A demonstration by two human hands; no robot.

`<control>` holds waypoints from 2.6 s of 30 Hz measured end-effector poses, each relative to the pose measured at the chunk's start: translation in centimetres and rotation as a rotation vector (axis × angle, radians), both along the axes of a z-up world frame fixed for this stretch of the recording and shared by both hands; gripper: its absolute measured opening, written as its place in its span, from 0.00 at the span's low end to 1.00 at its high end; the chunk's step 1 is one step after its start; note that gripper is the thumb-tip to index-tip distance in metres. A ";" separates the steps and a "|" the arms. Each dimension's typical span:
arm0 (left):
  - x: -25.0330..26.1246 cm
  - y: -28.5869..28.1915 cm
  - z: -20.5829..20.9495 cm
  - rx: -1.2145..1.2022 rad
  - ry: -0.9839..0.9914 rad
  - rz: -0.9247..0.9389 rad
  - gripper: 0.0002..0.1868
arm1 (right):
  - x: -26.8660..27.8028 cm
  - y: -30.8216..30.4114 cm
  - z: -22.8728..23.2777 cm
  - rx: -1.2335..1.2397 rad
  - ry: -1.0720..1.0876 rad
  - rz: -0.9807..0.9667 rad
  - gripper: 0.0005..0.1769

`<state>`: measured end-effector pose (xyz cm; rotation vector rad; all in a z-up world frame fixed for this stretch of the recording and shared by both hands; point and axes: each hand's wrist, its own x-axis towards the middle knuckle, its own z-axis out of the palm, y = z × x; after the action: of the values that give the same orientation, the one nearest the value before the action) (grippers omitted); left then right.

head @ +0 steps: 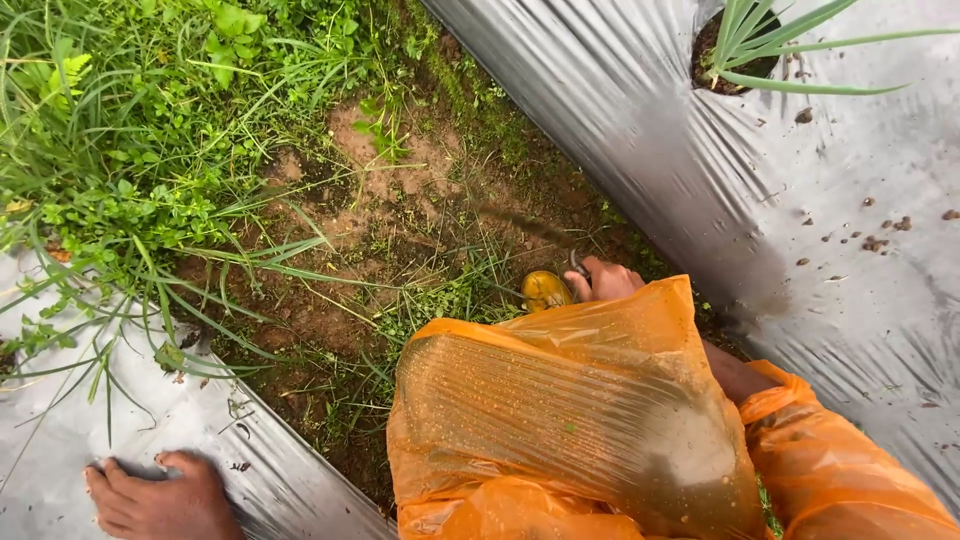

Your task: The person uses a hand hoe to scrape and remove weeds from the soil between rows of plants covered with plastic mulch. They then pull remaining weeds by hand from the base of the plants and the plastic sheeting.

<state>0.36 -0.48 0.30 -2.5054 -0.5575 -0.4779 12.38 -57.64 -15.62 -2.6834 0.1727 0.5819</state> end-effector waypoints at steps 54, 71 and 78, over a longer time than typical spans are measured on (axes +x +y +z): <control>-0.1 2.8 -2.3 -0.270 -0.154 0.112 0.28 | 34.5 -1.1 7.8 0.333 -0.266 0.050 0.21; -0.3 3.0 -2.5 -0.241 -0.156 0.123 0.25 | 34.9 -3.4 4.7 0.059 -0.426 0.238 0.20; -0.5 0.2 -2.4 -0.472 0.343 0.539 0.36 | 34.8 -2.0 5.7 0.062 -0.410 0.189 0.17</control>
<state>-0.13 -0.24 -2.07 -2.6149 -1.2633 0.3178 47.14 -59.62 -9.94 -2.7068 -0.2094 0.0772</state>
